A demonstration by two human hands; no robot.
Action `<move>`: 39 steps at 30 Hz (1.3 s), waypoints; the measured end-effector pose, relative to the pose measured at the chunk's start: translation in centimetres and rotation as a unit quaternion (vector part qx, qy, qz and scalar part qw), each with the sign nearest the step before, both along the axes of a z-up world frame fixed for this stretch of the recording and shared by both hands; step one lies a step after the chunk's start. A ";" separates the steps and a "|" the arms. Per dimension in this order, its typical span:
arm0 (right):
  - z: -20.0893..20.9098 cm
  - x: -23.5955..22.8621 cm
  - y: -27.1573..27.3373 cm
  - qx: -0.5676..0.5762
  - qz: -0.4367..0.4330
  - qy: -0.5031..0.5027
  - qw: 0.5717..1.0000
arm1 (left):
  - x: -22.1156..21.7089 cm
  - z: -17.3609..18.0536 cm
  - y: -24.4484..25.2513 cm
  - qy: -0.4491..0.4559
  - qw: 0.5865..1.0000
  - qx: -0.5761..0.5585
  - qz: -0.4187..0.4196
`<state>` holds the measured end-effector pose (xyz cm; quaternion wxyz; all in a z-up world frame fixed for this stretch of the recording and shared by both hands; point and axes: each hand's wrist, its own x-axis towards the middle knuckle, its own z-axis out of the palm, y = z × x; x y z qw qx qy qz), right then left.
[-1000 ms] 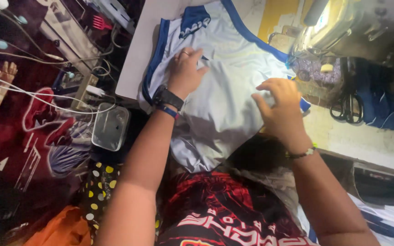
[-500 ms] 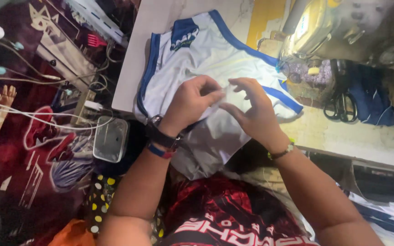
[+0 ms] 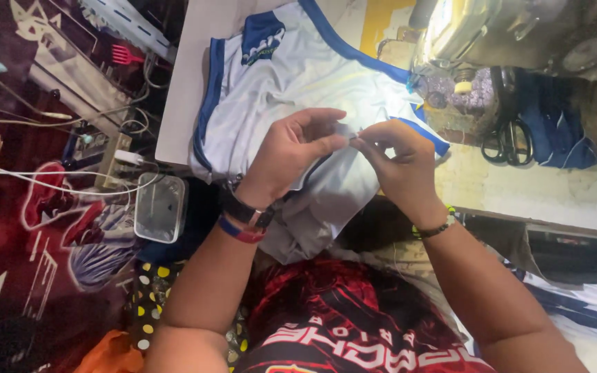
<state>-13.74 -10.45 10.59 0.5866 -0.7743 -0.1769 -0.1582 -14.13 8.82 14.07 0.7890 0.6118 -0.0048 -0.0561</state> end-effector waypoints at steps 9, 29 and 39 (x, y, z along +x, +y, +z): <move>2.4 -0.5 0.5 0.062 0.100 0.101 0.988 | -1.0 -0.4 -1.1 -0.034 0.991 0.124 0.044; 1.0 -0.9 -0.2 -0.016 0.044 0.088 0.995 | -0.4 -6.3 1.1 0.102 0.986 -0.083 0.098; 2.7 -1.7 -0.8 -0.162 0.066 0.099 0.980 | -1.5 -8.2 0.2 0.147 0.955 -0.247 0.070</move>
